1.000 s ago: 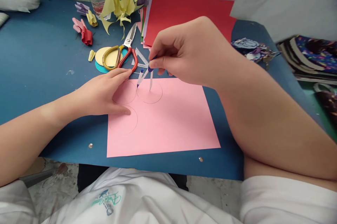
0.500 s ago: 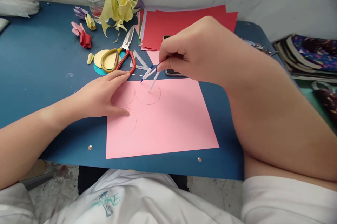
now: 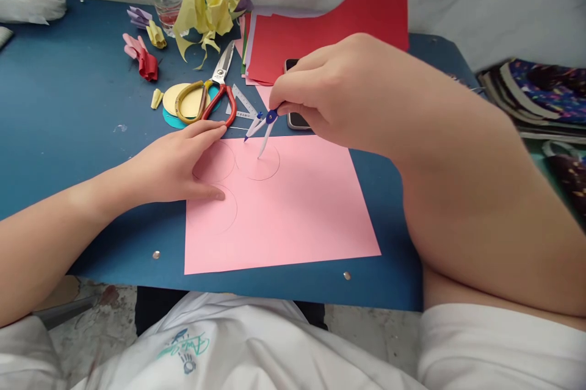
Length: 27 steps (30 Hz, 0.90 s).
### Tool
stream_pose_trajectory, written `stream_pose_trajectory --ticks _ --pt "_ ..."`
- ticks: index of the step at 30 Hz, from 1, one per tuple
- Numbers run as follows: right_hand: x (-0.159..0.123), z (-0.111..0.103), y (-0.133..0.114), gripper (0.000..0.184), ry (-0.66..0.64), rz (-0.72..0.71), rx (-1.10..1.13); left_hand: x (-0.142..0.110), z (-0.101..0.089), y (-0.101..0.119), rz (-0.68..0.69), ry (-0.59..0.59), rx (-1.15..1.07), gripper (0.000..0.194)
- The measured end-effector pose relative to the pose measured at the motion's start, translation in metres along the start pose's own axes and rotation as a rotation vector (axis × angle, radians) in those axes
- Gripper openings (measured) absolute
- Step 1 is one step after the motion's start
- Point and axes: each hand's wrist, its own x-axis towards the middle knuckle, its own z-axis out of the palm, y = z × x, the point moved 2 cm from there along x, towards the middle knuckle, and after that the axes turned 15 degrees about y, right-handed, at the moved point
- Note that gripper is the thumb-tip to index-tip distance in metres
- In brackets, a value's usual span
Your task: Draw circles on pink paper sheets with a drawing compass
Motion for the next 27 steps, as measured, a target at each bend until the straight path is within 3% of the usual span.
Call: stream_pose_trajectory --ticks 4,9,13,21,27 --pt "-0.003 -0.011 -0.012 0.028 -0.169 0.033 -0.186 0.000 0.000 -0.004 0.021 0.016 -0.037 0.128" --pt "-0.007 -0.016 -0.027 0.038 -0.211 -0.001 -0.230 -0.004 0.000 -0.004 0.074 0.025 -0.070 0.105" --pt "-0.007 -0.016 -0.034 0.029 -0.270 0.001 -0.207 -0.007 0.006 -0.003 0.081 0.083 -0.062 0.103" --pt "-0.001 0.002 -0.032 0.020 -0.139 0.077 0.107 -0.007 0.011 -0.004 0.097 0.089 -0.024 0.105" --pt "0.006 0.025 -0.022 0.029 -0.079 0.062 0.305 -0.010 0.004 0.010 0.099 0.087 -0.021 0.094"
